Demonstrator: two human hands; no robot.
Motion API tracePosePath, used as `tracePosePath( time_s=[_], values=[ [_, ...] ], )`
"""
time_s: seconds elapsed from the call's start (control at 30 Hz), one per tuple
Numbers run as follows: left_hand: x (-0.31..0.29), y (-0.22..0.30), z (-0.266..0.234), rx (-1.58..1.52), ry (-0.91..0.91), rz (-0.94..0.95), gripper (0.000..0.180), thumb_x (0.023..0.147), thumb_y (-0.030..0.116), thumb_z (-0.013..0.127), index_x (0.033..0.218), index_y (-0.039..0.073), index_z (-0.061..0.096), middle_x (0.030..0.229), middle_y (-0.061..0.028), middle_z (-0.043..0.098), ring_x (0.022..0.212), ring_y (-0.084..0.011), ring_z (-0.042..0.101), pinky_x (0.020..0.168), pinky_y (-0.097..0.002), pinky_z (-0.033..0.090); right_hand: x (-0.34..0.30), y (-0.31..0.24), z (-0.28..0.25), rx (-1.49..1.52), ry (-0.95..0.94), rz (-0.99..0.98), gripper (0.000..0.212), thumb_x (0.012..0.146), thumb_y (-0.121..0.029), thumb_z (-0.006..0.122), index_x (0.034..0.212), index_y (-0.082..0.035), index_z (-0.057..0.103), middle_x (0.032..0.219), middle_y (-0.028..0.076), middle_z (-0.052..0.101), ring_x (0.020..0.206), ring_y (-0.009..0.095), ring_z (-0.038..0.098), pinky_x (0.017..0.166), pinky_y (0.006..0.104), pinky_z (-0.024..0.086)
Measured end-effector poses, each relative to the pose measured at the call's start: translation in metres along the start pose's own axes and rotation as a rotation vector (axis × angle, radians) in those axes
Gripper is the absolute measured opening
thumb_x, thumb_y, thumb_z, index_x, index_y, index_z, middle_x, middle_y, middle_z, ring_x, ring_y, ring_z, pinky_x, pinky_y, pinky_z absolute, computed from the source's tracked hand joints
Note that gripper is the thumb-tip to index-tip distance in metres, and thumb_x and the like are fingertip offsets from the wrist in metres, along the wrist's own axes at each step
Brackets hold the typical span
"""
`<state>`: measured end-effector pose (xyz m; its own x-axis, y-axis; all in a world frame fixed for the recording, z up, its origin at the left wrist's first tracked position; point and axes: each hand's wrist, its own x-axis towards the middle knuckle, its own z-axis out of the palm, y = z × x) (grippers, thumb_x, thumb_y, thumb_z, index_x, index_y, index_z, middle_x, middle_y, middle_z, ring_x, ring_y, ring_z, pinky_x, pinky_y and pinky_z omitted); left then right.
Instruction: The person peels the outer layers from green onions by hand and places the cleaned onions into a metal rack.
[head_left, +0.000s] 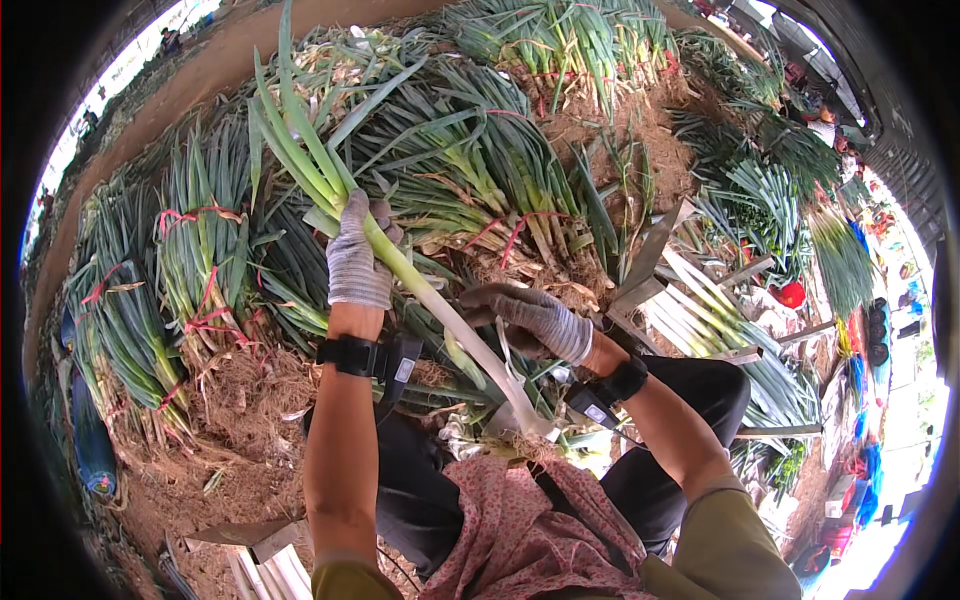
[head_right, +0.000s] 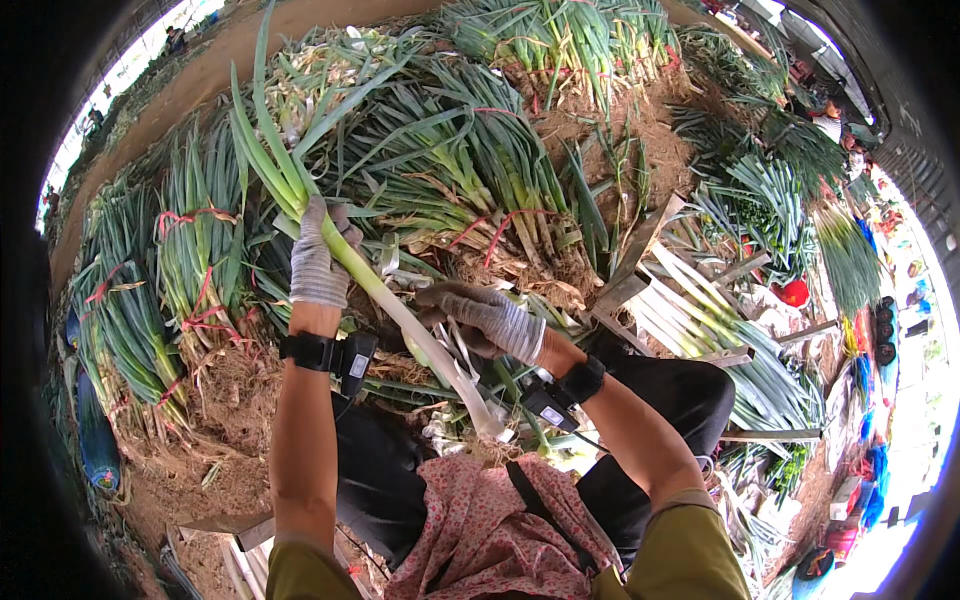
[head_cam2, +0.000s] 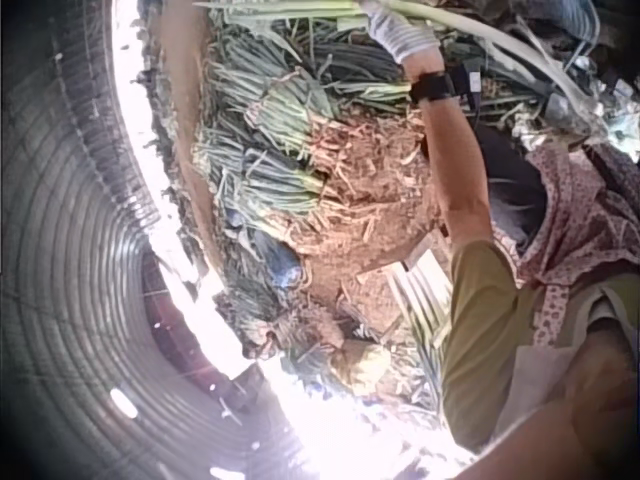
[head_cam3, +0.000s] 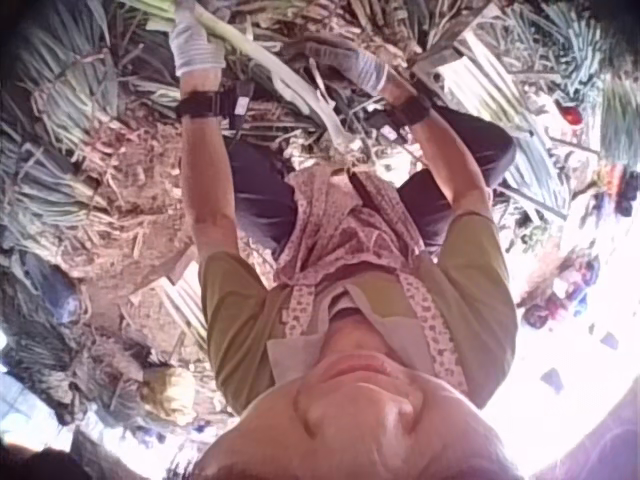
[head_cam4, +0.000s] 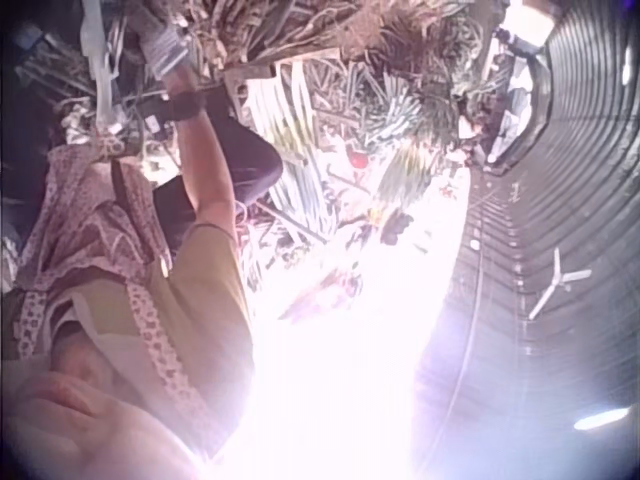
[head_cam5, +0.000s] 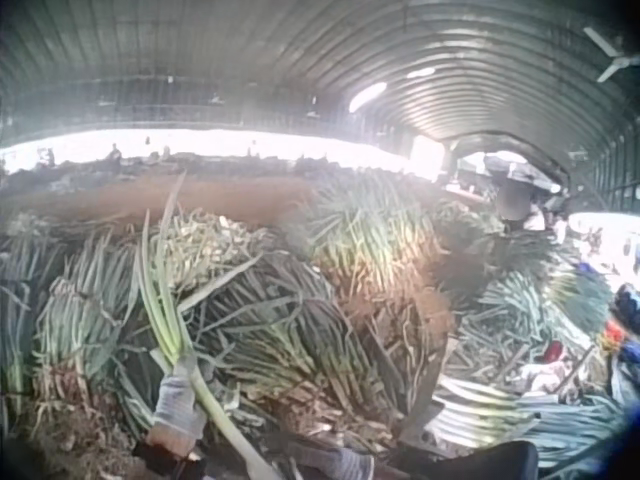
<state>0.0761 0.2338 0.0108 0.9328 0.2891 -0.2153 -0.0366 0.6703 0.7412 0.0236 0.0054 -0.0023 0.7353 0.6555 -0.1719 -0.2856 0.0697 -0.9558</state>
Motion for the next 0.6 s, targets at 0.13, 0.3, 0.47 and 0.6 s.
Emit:
tracePosePath(
  time_s=[0.13, 0.3, 0.47, 0.6],
  values=[
    [-0.002, 0.001, 0.003, -0.060, -0.006, -0.011, 0.033, 0.081, 0.034, 0.067, 0.090, 0.009, 0.050, 0.071, -0.0023, 0.050, 0.052, -0.0127, 0.045, 0.049, -0.0236, 0.040, -0.005, 0.008, 0.015, 0.045, -0.057, 0.117, 0.043, 0.094, -0.030, 0.046, 0.129, -0.005, 0.042, 0.092, -0.001, 0.062, 0.045, 0.002, 0.037, 0.039, 0.0165, 0.028],
    [0.012, -0.009, -0.007, -0.192, -0.239, -0.030, 0.029, 0.082, 0.034, 0.066, 0.088, 0.009, 0.052, 0.067, -0.0020, 0.052, 0.052, -0.0127, 0.046, 0.048, -0.0253, 0.041, 0.012, 0.002, 0.018, -0.035, 0.066, -0.121, 0.043, 0.092, -0.025, 0.048, 0.129, -0.004, 0.041, 0.092, 0.002, 0.058, 0.048, 0.002, 0.039, 0.042, 0.0166, 0.031],
    [0.014, -0.010, -0.008, -0.169, -0.230, -0.030, 0.031, 0.081, 0.038, 0.065, 0.086, 0.010, 0.053, 0.067, -0.0013, 0.052, 0.052, -0.0124, 0.047, 0.047, -0.0260, 0.040, 0.010, 0.020, 0.016, -0.139, -0.013, 0.007, 0.036, 0.089, -0.020, 0.053, 0.119, -0.002, 0.051, 0.069, -0.002, 0.054, 0.060, 0.005, 0.049, 0.050, 0.0203, 0.040],
    [0.007, 0.005, 0.006, -0.048, -0.008, -0.006, 0.032, 0.081, 0.038, 0.066, 0.086, 0.011, 0.050, 0.067, -0.0002, 0.049, 0.052, -0.0123, 0.044, 0.046, -0.0261, 0.038, -0.049, 0.080, -0.022, -0.631, -0.105, 0.291, 0.024, 0.084, -0.015, 0.053, 0.106, -0.005, 0.059, 0.076, 0.004, 0.061, 0.066, 0.013, 0.054, 0.061, 0.0279, 0.045]
  ],
)
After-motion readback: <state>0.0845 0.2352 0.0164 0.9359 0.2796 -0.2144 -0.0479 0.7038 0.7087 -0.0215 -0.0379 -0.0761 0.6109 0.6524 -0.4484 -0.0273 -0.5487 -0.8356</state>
